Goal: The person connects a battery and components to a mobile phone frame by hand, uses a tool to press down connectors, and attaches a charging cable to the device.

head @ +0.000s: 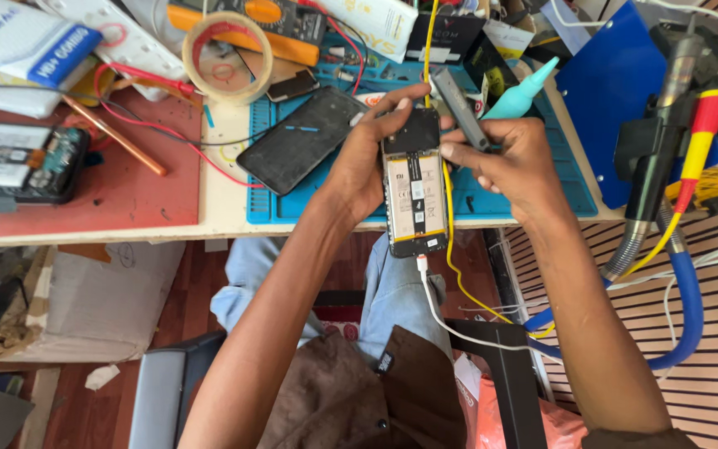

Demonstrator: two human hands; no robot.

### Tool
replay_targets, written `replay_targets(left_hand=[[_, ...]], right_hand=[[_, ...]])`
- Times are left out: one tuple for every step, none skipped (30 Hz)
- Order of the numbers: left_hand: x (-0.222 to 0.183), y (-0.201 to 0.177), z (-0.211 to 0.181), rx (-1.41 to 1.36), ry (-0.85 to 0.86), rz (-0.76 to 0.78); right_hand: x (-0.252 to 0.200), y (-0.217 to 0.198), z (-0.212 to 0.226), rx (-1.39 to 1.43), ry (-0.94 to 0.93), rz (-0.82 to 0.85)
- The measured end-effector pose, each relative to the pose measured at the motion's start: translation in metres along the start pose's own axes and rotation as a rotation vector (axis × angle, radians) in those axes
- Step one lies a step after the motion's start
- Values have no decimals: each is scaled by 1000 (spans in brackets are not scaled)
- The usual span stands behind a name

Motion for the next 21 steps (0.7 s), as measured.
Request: replay_targets(left_hand=[[-2, 0, 1, 1, -6, -10], [-3, 0, 1, 2, -12, -19], [-3, -1, 0, 8, -15, -26], [-3, -1, 0, -5, -8, -24], [-1, 0, 0, -14, -1, -18], [0, -1, 1, -24, 5, -13], [0, -4, 2, -20, 8, -15], [0, -6, 3, -16, 11, -18], [1, -9, 5, -12, 14, -21], [2, -11, 7, -21, 20, -19], [3, -13, 8, -30, 31, -20], [4, -14, 8, -40, 41, -20], [4, -14, 8, -41, 47, -8], [4, -14, 7, -41, 53, 4], [5, -13, 7, -42, 52, 18], [4, -12, 6, -48, 41, -2], [4, -11, 6, -55, 25, -17], [4, -10, 5, -62, 9, -32], [4, -8, 5, -66, 9, -30], [3, -7, 4, -70, 8, -28], [3, -6, 3, -73, 10, -27]], right_hand=[[2, 0, -2, 20, 4, 5], [3, 0, -3, 39, 8, 9], [4, 2, -5, 53, 25, 1], [4, 2, -6, 66, 43, -7], [6, 2, -6, 80, 57, -18], [8, 3, -7, 100, 54, -12], [9, 4, -8, 120, 56, -9], [9, 4, -10, 139, 57, -6], [8, 3, -11, 180, 54, 21], [6, 0, -11, 221, 50, 47], [6, -1, -11, 260, 45, 79], [4, -2, -10, 328, 6, 103], [0, -2, -9, 399, -33, 132], [-3, -2, -10, 471, -71, 161], [-4, -1, -10, 417, -169, 119], [-5, 2, -11, 362, -266, 74], [-6, 2, -12, 305, -361, 19], [-7, 0, -12, 360, -424, -9], [-7, 0, -12, 415, -488, -32], [-7, 1, -12, 470, -552, -53], [-8, 3, -13, 473, -547, -76]])
Point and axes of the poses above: each hand's wrist, its own x-axis towards the middle knuckle, its own y-axis out of the palm, z = x × y, the point moved 3 cm from there along x, towards the middle knuckle, and after that the axes turned 11 degrees about z, right-handed, at the moved point
